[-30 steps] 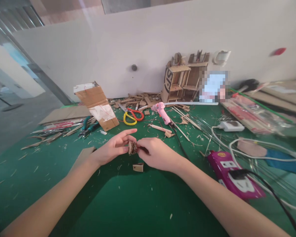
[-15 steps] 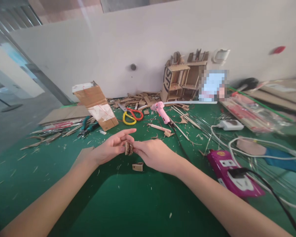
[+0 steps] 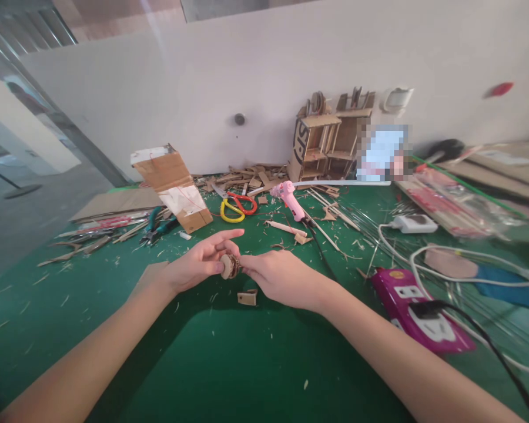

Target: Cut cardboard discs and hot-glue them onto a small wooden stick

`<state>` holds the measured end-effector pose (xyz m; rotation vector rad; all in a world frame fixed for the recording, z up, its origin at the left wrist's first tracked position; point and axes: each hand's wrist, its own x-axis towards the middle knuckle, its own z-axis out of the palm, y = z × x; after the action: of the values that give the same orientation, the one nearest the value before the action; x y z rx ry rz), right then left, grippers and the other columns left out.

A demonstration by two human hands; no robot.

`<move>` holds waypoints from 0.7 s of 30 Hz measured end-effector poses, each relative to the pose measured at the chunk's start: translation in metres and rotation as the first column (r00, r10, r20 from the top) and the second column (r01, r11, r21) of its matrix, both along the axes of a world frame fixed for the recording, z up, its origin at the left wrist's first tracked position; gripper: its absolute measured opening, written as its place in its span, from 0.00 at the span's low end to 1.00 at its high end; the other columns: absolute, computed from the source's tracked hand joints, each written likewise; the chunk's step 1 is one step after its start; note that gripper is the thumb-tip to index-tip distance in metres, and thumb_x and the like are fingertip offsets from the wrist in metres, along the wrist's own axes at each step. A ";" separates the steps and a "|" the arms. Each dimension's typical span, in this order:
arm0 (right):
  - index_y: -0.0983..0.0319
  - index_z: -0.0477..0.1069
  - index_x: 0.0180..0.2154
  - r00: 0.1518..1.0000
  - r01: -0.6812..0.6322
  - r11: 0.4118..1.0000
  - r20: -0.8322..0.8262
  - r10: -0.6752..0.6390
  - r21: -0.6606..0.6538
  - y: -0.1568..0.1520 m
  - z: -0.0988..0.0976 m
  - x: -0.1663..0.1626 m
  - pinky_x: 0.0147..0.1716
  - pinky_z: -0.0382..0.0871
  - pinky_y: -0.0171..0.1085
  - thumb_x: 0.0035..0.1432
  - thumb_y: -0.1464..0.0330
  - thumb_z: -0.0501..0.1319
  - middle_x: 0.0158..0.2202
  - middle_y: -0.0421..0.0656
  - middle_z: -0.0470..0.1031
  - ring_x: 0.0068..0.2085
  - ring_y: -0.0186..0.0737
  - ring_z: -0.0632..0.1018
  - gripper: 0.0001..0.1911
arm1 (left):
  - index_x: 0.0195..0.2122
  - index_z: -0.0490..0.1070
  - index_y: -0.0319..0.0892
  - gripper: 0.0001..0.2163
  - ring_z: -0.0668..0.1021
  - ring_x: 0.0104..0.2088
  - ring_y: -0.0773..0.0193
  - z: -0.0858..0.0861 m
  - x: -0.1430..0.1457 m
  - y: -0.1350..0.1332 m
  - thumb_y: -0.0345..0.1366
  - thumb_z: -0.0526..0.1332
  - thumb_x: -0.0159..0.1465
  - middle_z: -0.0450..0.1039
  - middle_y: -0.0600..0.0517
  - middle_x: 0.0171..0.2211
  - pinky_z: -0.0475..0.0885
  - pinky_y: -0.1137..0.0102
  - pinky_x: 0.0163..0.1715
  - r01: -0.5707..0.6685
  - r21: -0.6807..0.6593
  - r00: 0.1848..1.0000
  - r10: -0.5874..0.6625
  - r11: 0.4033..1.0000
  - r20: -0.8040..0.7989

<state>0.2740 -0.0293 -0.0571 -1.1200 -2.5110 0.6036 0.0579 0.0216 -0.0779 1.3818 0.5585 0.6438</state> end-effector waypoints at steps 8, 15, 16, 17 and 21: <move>0.61 0.67 0.32 0.998 0.050 0.998 0.036 -0.052 0.048 0.000 0.002 -0.002 0.28 0.58 0.32 0.66 0.69 0.46 0.26 0.39 0.71 0.27 0.32 0.71 0.14 | 0.55 0.65 0.45 0.26 0.73 0.34 0.66 0.000 0.002 0.001 0.31 0.66 0.54 0.70 0.49 0.38 0.67 0.69 0.36 -0.072 -0.021 0.997 0.073 0.997 0.028; 0.60 0.69 0.49 0.937 0.232 0.938 0.199 -0.287 0.260 0.006 -0.011 0.001 0.32 0.63 0.35 0.65 0.70 0.46 0.41 0.46 0.77 0.38 0.41 0.77 0.17 | 0.55 0.62 0.43 0.26 0.73 0.36 0.65 0.000 -0.001 0.007 0.32 0.64 0.55 0.69 0.49 0.38 0.68 0.68 0.39 -0.224 0.073 0.974 0.223 0.972 0.032; 0.61 0.69 0.49 0.918 0.233 0.927 0.247 -0.309 0.293 0.008 -0.013 0.002 0.32 0.63 0.35 0.65 0.71 0.47 0.41 0.47 0.77 0.39 0.42 0.77 0.17 | 0.55 0.62 0.44 0.26 0.73 0.37 0.64 -0.001 -0.001 0.008 0.32 0.64 0.55 0.68 0.50 0.38 0.68 0.67 0.40 -0.291 0.189 0.955 0.297 0.938 -0.001; 0.62 0.70 0.49 0.901 0.223 0.920 0.292 -0.320 0.322 0.009 -0.015 0.003 0.32 0.63 0.36 0.64 0.72 0.47 0.40 0.48 0.77 0.40 0.43 0.77 0.17 | 0.55 0.62 0.45 0.26 0.73 0.38 0.64 -0.001 0.000 0.009 0.31 0.63 0.55 0.68 0.50 0.39 0.68 0.67 0.41 -0.342 0.331 0.926 0.375 0.879 -0.039; 0.64 0.70 0.48 0.865 0.217 0.900 0.354 -0.357 0.378 0.011 -0.020 0.004 0.31 0.63 0.36 0.63 0.74 0.48 0.39 0.49 0.76 0.42 0.44 0.75 0.16 | 0.57 0.59 0.45 0.26 0.72 0.42 0.61 -0.003 0.001 0.007 0.28 0.59 0.57 0.68 0.50 0.39 0.64 0.63 0.49 -0.257 0.797 0.800 0.583 0.547 -0.141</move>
<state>0.2776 -0.0181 -0.0773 -1.5823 -2.5583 -0.1554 0.0588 0.0287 -0.0810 2.2323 1.0659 1.0911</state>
